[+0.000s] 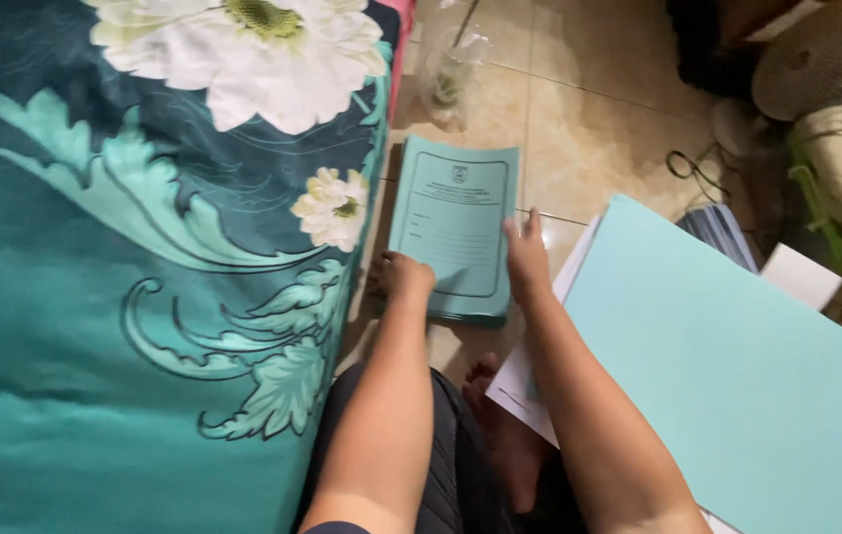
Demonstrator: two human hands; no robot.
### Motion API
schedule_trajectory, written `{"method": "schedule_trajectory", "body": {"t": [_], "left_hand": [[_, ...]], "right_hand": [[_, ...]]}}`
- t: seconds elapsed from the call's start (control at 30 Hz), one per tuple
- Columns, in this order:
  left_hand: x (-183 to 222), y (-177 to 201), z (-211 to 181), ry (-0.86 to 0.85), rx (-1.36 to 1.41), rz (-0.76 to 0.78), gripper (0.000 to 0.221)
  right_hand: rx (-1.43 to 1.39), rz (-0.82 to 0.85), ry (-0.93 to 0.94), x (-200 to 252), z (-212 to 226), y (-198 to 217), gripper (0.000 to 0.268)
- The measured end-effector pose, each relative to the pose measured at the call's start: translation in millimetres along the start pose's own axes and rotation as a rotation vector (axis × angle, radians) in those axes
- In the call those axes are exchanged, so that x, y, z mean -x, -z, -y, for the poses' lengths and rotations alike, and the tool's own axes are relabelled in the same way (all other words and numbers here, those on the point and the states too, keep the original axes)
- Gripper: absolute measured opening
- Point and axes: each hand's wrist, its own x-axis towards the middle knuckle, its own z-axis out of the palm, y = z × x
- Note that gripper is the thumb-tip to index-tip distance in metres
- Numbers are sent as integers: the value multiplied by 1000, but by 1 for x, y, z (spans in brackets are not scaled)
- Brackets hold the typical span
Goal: Assembling light blue folders by folding covers and placing them onto stacks of paper.
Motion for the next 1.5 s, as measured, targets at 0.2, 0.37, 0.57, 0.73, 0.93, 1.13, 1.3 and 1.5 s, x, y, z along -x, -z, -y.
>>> {"method": "schedule_trajectory", "body": {"t": [0.2,0.37,0.57,0.73,0.93,1.13,1.3,1.5], "left_hand": [[14,7,-15,-255,-51,-196,63],[102,5,-58,-914,71,-325,44],[236,-77,-90,-1661,28,-101,35],[291,-157,-75,-1866,-279,168,63],[301,-180,-77,-1829,-571,137,69],[302,-175,-80,-2019,-568,154,27],[327,-145,-84,-2069,-444,-167,8],[328,-112,-59,-2054,-357,-156,9]], "right_hand": [[-796,52,162,102,85,114,27],[44,-229,385,173,-12,273,20],[330,-607,319,253,-118,394,20],[388,-640,346,279,-134,406,22],[456,-556,360,280,-121,410,29],[430,-495,387,282,-111,408,30],[597,-747,418,286,-128,427,21],[467,-606,-161,294,-165,449,47]]}}
